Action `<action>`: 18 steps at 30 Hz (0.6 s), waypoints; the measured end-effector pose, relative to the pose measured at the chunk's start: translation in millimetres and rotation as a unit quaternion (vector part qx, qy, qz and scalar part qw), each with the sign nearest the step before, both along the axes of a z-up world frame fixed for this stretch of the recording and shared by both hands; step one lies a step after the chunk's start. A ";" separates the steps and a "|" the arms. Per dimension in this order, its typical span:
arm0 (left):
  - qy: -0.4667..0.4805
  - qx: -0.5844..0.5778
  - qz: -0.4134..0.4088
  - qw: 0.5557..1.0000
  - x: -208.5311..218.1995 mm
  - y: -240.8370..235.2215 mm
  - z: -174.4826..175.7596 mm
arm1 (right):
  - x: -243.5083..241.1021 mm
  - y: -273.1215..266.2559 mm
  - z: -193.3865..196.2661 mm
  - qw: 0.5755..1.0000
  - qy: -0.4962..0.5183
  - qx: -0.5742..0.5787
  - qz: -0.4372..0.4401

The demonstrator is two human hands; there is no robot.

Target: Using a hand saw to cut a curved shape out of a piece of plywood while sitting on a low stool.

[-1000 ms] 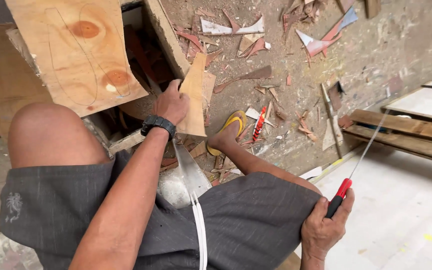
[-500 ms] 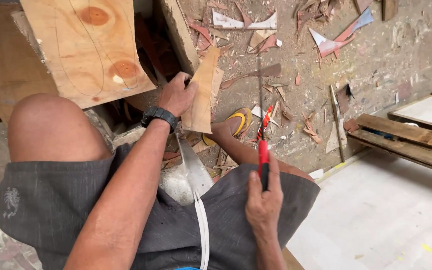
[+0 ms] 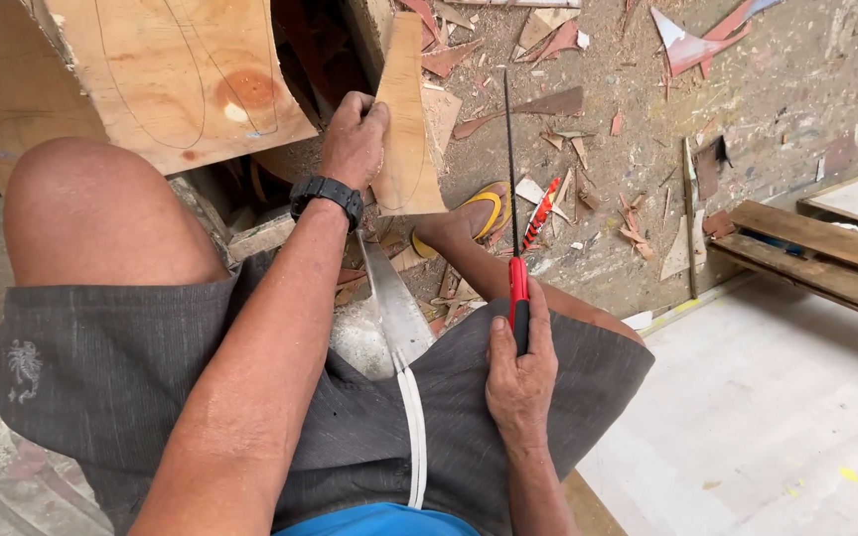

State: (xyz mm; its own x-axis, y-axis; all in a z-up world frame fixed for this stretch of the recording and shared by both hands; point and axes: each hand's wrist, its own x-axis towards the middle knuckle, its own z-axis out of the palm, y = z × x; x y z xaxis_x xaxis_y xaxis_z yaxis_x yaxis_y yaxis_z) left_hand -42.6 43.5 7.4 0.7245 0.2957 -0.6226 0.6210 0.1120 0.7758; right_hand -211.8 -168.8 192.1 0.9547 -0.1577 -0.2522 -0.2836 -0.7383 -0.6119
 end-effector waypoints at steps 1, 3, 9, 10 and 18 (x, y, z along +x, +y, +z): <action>0.000 0.000 0.001 1.000 -0.6 0.7 6.7 | -1.3 0.0 -1.8 1.000 0.000 0.000 0.001; 0.024 0.007 -0.005 1.000 -0.3 1.7 20.1 | -3.4 0.2 -5.4 1.000 0.019 -0.008 -0.015; -0.004 0.084 -0.123 0.989 1.7 0.1 14.0 | -3.6 4.5 -6.4 1.000 0.003 0.012 -0.006; -0.003 0.083 -0.122 0.989 0.6 5.0 21.1 | -1.8 8.0 -3.5 1.000 0.004 0.011 -0.006; 0.016 0.256 -0.412 0.874 -20.8 36.0 33.2 | 6.6 -0.9 -20.3 0.995 -0.010 0.092 -0.029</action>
